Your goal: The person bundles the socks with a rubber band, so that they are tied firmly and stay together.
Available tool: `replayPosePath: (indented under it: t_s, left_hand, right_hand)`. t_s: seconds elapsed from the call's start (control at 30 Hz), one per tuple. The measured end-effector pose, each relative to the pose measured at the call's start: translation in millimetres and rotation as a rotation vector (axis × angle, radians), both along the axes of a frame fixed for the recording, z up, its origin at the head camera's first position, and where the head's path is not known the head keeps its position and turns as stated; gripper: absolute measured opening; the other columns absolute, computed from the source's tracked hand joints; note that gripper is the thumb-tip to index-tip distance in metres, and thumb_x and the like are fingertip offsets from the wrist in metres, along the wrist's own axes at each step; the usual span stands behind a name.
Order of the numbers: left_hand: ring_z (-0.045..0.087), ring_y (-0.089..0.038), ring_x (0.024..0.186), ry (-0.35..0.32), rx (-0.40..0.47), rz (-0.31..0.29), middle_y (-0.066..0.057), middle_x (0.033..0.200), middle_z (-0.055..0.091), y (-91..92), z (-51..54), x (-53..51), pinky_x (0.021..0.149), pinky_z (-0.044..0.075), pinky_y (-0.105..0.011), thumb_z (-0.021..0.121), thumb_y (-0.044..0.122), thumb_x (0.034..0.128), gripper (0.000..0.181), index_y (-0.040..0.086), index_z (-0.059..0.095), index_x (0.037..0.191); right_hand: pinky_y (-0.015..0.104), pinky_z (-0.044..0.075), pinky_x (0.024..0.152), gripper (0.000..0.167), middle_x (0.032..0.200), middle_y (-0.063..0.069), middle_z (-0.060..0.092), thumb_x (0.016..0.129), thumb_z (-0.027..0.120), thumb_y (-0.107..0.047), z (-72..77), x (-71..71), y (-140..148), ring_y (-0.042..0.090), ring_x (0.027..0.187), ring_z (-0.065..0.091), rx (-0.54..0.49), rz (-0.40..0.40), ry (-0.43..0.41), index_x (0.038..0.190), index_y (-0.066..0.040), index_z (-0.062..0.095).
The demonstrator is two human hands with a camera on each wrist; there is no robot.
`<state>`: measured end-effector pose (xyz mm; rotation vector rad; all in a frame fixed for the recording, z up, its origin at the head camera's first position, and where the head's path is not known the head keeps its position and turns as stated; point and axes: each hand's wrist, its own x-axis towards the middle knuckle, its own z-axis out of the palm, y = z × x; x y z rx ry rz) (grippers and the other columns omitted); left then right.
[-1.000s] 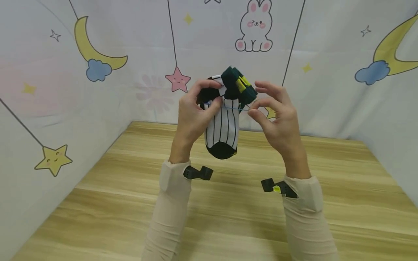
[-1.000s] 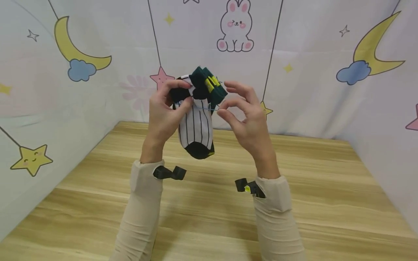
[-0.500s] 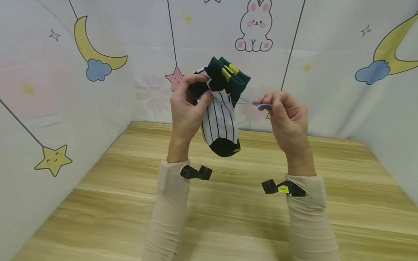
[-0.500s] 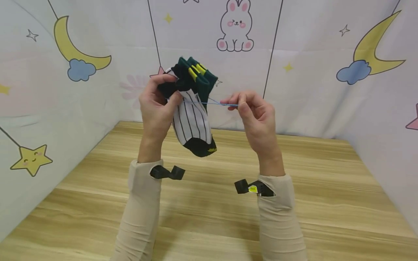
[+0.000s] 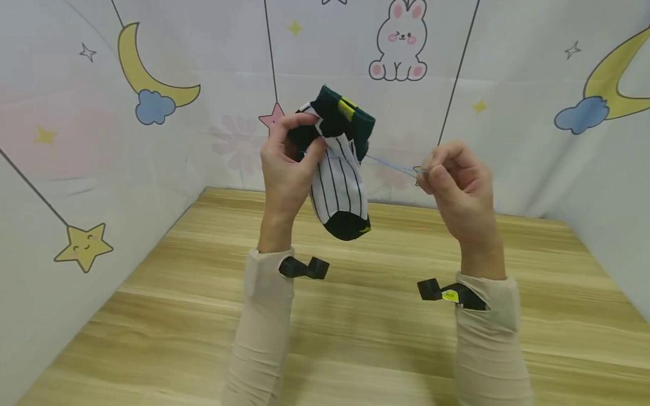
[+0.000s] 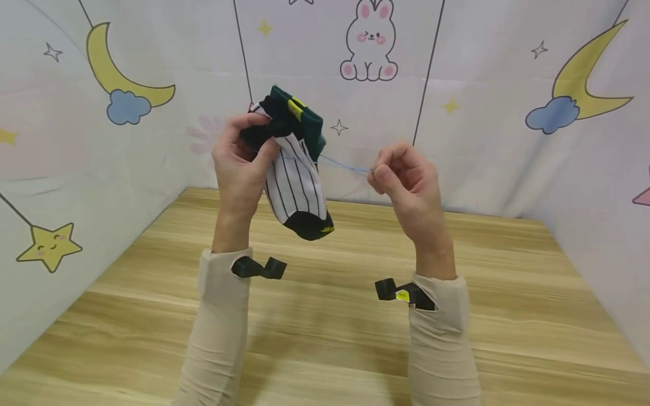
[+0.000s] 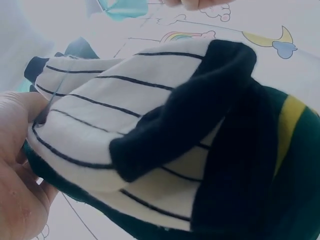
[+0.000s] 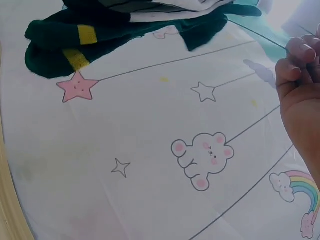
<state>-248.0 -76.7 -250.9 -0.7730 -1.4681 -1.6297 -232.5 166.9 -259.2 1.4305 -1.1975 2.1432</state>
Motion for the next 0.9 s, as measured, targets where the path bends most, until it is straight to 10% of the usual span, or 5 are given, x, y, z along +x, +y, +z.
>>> replayPosePath:
  t_s: [0.27,0.57,0.9]
  left_hand:
    - [0.063,-0.02,0.093,0.005,0.007,0.001,-0.014,0.117,0.061,2.2,-0.3,-0.6,0.083,0.053,-0.031,0.066,-0.01,0.0872,0.029,-0.012,0.056,0.115]
    - [0.063,-0.019,0.096,0.009,0.005,0.055,-0.014,0.118,0.059,6.7,-0.6,0.5,0.09,0.052,-0.035,0.065,-0.011,0.0886,0.028,-0.012,0.056,0.116]
    - [0.062,-0.021,0.096,0.029,0.093,0.049,-0.011,0.118,0.059,9.5,-0.4,-1.1,0.087,0.05,-0.032,0.06,-0.013,0.0894,0.027,-0.01,0.056,0.116]
  right_hand:
    - [0.037,0.046,0.077,0.015,0.062,0.005,0.026,0.095,0.061,0.001,0.5,-2.3,2.8,0.018,0.055,0.026,-0.342,0.406,-0.13,0.093,0.007,0.047]
    - [0.041,0.043,0.062,0.013,0.072,0.024,0.065,0.095,0.059,-0.004,0.7,-3.5,3.1,0.026,0.049,0.051,-0.707,0.905,-0.421,0.1,0.007,0.061]
    - [0.042,0.056,0.063,0.052,0.138,0.035,0.05,0.106,0.046,-0.043,6.2,2.9,-2.3,0.04,0.07,0.067,-0.8,0.989,-0.702,0.125,0.004,0.058]
